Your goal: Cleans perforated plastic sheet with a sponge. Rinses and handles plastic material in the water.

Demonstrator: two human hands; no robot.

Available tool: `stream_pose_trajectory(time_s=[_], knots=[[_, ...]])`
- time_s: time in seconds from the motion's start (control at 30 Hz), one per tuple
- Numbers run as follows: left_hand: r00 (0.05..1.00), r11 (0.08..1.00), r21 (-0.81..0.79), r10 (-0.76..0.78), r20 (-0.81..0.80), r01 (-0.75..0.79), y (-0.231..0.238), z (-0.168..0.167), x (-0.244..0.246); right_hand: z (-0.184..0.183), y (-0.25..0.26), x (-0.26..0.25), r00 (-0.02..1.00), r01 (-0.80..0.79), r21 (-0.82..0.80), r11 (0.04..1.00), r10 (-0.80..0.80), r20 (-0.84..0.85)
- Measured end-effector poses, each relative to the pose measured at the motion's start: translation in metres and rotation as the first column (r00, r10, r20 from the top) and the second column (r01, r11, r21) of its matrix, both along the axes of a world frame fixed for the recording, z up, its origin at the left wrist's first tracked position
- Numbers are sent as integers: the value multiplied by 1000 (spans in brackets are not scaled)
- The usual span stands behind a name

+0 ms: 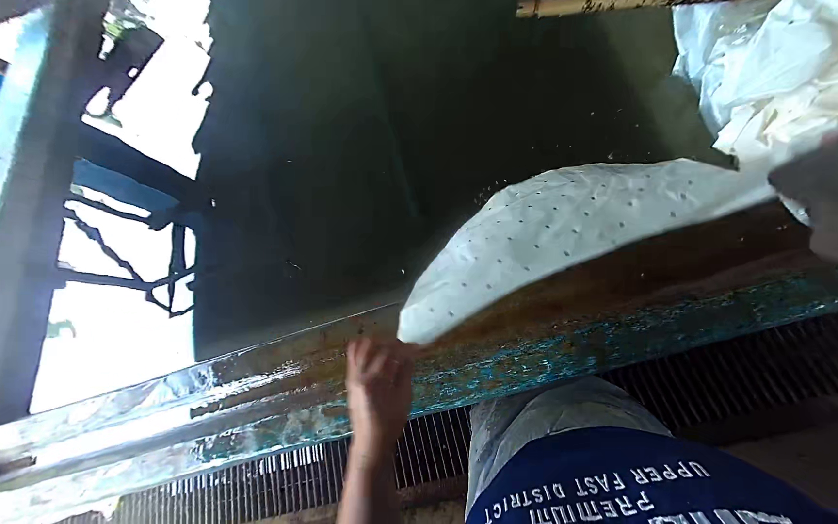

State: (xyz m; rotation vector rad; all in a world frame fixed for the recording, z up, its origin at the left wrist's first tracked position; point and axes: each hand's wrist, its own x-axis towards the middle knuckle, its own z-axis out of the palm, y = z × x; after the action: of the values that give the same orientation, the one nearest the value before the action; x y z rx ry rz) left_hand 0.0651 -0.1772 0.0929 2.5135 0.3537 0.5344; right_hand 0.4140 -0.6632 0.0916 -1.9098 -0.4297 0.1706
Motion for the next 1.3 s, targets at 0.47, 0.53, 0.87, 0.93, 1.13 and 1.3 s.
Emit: stream_pose_trajectory(time_s=[0.47, 0.53, 0.87, 0.93, 1.13, 1.3], knots=[[990, 969, -205, -144, -8, 140, -61, -127, -65, -68, 338, -227, 696, -683, -436, 586, 704, -144], [989, 969, -211, -143, -32, 133, -59, -126, -62, -81, 346, -238, 593, -781, -389, 489, 775, -216], [975, 940, -286, -211, -68, 183, -49, -123, -61, -79, 36, -28, 948, 74, -933, 353, -316, -44], [977, 937, -304, -201, -66, 172, -50, -124, -61, -66, 40, -22, 884, 165, -926, 339, -466, -13], [985, 921, -365, -166, -47, 138, -55, -124, -66, -68, 252, -140, 979, -145, -644, 751, 205, 18], [984, 916, -395, -124, -129, 64, -62, -111, -74, -119, 393, -232, 591, -698, -478, 533, 806, 35]])
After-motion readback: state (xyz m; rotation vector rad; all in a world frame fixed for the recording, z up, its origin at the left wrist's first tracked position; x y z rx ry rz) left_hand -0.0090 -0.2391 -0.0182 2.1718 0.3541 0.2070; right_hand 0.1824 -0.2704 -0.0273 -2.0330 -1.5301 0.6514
